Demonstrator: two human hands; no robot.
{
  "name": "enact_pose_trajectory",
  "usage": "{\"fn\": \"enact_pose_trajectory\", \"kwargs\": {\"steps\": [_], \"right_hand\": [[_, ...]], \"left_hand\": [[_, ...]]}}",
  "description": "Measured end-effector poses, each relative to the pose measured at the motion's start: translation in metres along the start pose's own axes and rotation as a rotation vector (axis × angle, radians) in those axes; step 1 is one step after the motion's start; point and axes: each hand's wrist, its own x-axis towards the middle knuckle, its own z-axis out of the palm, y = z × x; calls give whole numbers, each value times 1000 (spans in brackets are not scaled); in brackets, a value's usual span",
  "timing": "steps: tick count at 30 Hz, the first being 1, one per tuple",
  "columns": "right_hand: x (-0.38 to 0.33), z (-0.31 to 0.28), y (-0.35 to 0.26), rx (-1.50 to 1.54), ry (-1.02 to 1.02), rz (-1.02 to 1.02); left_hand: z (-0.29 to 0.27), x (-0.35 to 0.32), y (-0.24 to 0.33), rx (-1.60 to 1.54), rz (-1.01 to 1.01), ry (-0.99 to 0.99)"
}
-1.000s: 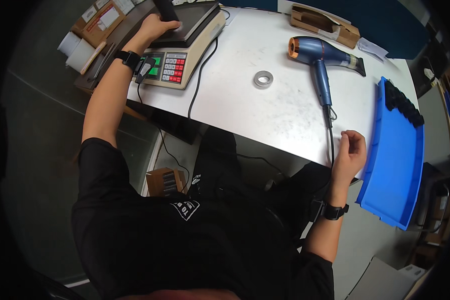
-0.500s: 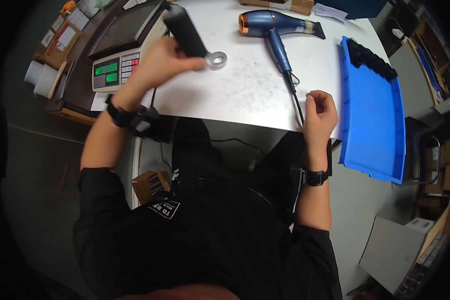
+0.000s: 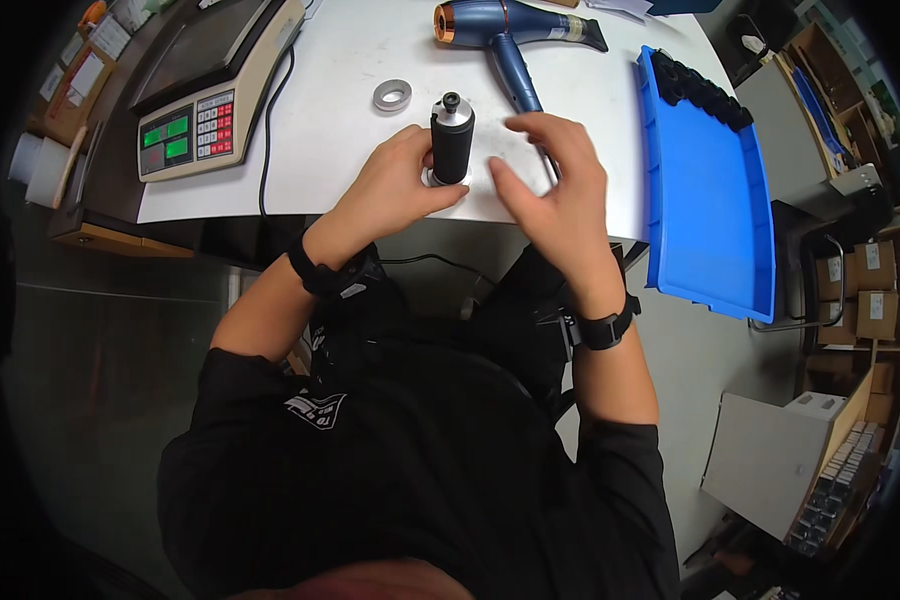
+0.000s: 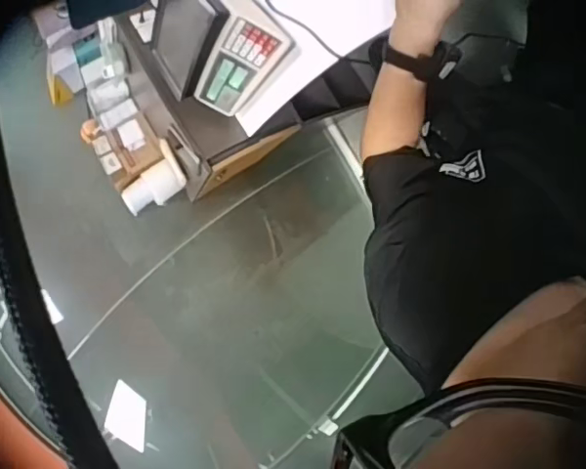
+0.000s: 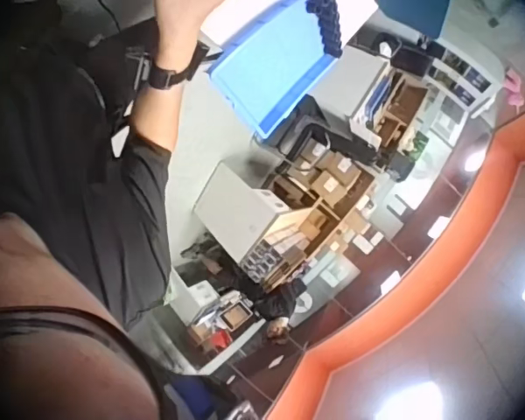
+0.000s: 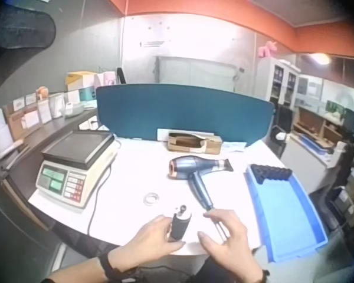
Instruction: Assembling and inspecting small mechanical and electronic components at a manual workstation.
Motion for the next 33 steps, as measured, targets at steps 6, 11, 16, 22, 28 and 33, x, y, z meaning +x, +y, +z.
{"fn": "enact_pose_trajectory", "kwargs": {"steps": [6, 11, 16, 22, 28, 33], "right_hand": [[25, 16, -13, 105, -125, 60], [31, 18, -7, 145, -171, 79], [33, 17, -7, 157, -194, 102], [32, 16, -11, 170, -192, 129], [33, 16, -11, 144, -152, 8], [34, 10, -15, 387, -68, 147]], "left_hand": [[4, -12, 1, -83, 22, 107], [7, -14, -6, -123, 67, 150], [8, -14, -8, -115, 85, 166], [6, -16, -8, -105, 100, 162], [6, -16, -8, -85, 112, 166], [6, -15, -10, -80, 108, 165]]}}
